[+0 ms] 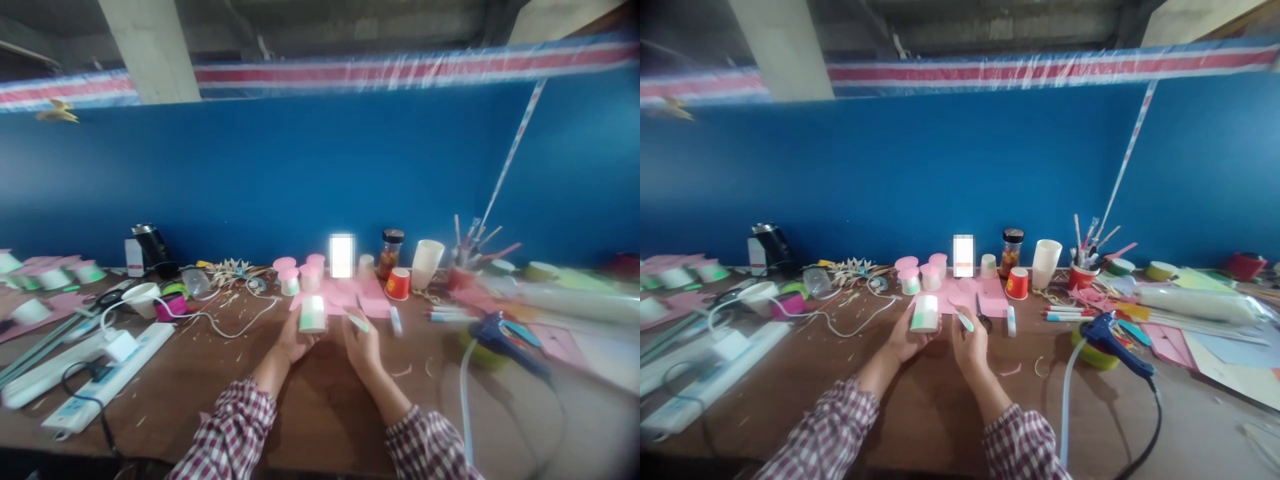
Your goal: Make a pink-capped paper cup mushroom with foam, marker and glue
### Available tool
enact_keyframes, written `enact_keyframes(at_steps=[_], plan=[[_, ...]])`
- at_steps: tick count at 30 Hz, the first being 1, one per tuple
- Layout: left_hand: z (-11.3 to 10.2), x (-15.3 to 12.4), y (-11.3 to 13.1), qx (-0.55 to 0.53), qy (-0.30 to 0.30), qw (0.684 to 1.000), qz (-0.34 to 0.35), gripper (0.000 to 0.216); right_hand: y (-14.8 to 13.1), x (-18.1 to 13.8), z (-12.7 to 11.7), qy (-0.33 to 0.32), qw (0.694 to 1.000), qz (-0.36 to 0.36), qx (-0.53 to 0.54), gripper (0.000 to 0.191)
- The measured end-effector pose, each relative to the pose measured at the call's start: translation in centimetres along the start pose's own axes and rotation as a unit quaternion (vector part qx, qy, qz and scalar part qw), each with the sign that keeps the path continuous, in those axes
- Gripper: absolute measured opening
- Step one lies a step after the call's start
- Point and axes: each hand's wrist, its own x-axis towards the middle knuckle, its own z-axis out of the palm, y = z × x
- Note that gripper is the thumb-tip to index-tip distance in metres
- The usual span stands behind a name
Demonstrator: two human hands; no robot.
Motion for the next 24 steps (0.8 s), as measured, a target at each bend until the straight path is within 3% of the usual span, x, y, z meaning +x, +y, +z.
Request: enact_keyframes(at_steps=[8,24], plan=[[-0.1,-0.15,-0.16,0.0,0.015,1.0,0.017,0.033,-0.02,-0.21,0.25,-0.011,1.0,0.005,0.002,0.032],[-0.66,0.06,-0.88,0.065,-0.024,0.997,0.013,0.046,-0.02,-0.16,0.21,-0.007,1.0,-0.012,-0.009,0.032]])
